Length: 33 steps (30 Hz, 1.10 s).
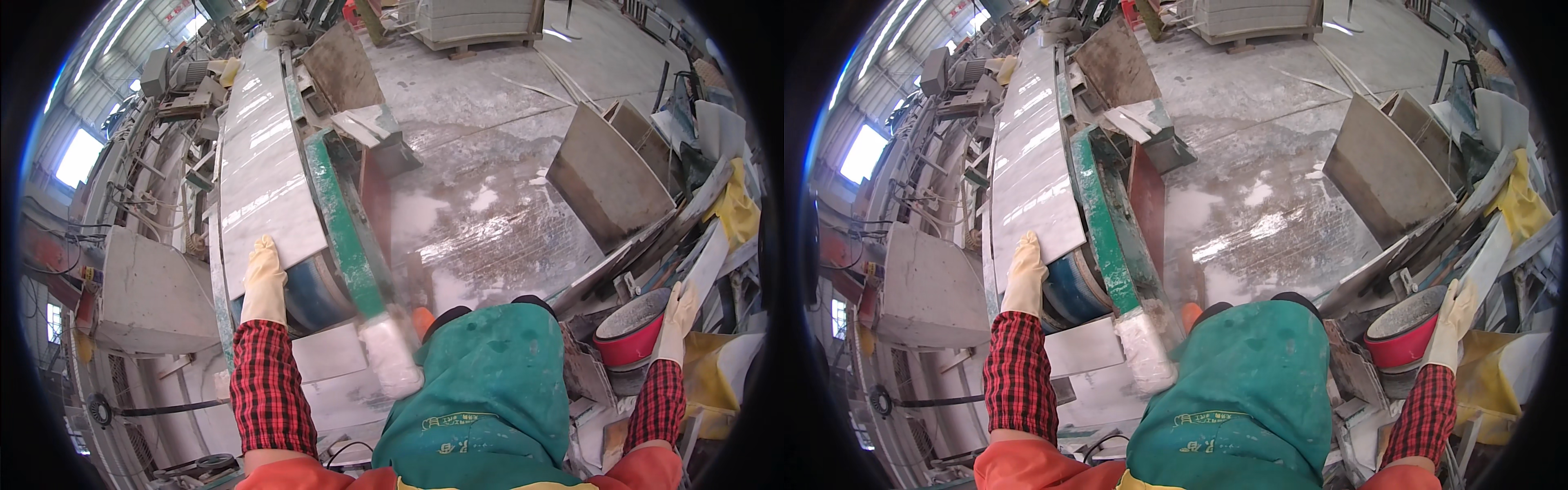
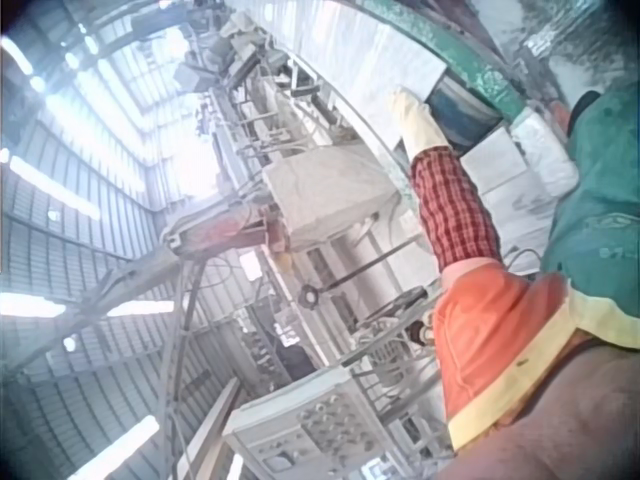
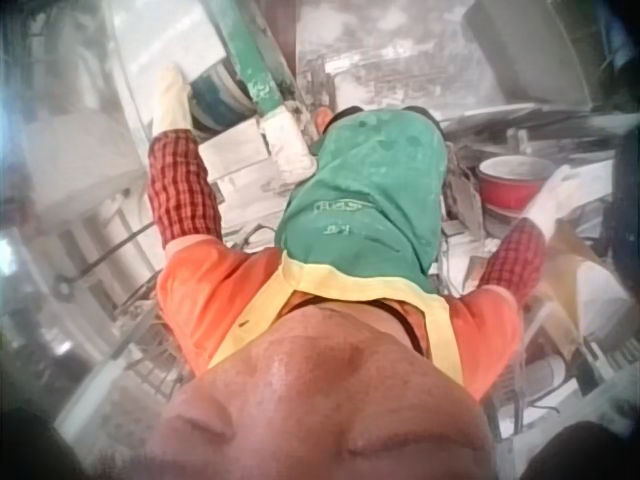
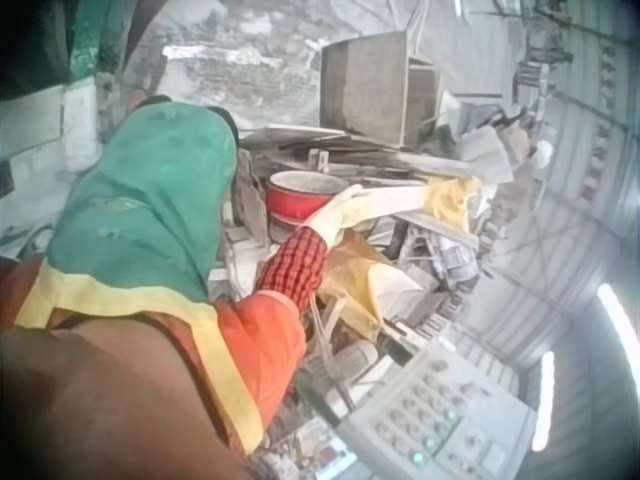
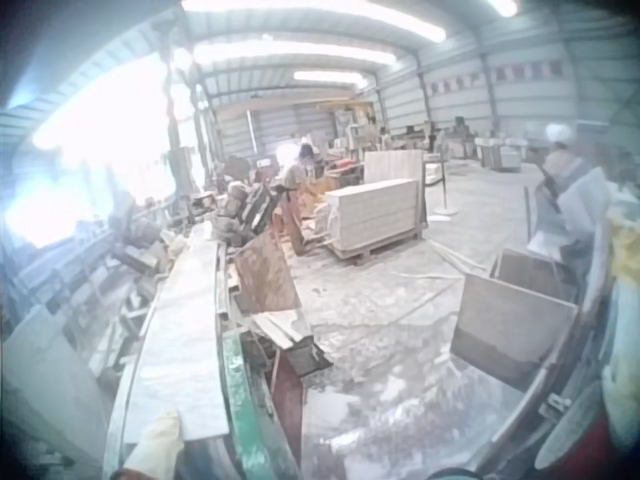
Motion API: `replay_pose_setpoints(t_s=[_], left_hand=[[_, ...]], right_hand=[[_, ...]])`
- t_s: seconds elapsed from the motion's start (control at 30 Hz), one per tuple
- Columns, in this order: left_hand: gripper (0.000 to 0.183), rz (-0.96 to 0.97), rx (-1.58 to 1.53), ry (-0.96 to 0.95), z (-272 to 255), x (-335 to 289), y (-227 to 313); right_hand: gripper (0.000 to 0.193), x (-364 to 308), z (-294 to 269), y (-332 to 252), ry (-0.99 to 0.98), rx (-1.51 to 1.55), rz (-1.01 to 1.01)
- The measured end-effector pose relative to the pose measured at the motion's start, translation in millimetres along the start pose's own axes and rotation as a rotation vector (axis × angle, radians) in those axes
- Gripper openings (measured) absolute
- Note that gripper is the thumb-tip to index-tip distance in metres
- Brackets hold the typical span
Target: The person repeatedly picks up rectangular panels from a conveyor belt and places them into a nearby bin. The person handles the panels one at a time, moving them from the moving belt to a collection area.
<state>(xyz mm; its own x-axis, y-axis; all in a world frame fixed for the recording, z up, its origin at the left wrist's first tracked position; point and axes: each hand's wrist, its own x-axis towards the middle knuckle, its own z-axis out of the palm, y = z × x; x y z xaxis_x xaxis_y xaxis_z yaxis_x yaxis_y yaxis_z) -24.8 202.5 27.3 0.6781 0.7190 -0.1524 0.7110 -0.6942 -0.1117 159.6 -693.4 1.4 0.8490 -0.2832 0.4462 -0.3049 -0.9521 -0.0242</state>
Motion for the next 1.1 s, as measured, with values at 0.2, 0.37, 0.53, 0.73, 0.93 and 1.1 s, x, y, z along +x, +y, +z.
replay_pose_setpoints(t_s=[0.2,0.37,0.53,0.73,0.93,1.1], left_hand=[[0.066,0.028,-0.017,0.046,7.6,4.2,-6.9],[0.065,0.082,0.062,0.046,0.8,-2.5,-4.1],[0.07,0.078,-1.017,-0.05,11.4,6.7,-34.3],[0.045,0.096,-0.891,0.429,27.9,-60.1,9.2],[0.04,0.708,-0.546,0.524,-2.5,-131.4,117.4],[0.035,0.682,-0.602,0.426,26.2,-107.3,135.4]], right_hand=[[0.055,-5.7,-5.2,-7.5,-0.003,-0.007,0.002],[0.054,-13.2,-13.9,-16.1,0.002,-0.022,-0.001],[0.052,-19.6,-9.7,-7.6,0.076,-0.059,-0.029],[0.05,-18.6,-10.9,-23.1,0.041,0.031,0.04],[0.07,4.3,-41.8,-27.3,-0.166,-0.089,0.373],[0.09,11.9,18.5,26.4,-0.286,0.251,0.48]])
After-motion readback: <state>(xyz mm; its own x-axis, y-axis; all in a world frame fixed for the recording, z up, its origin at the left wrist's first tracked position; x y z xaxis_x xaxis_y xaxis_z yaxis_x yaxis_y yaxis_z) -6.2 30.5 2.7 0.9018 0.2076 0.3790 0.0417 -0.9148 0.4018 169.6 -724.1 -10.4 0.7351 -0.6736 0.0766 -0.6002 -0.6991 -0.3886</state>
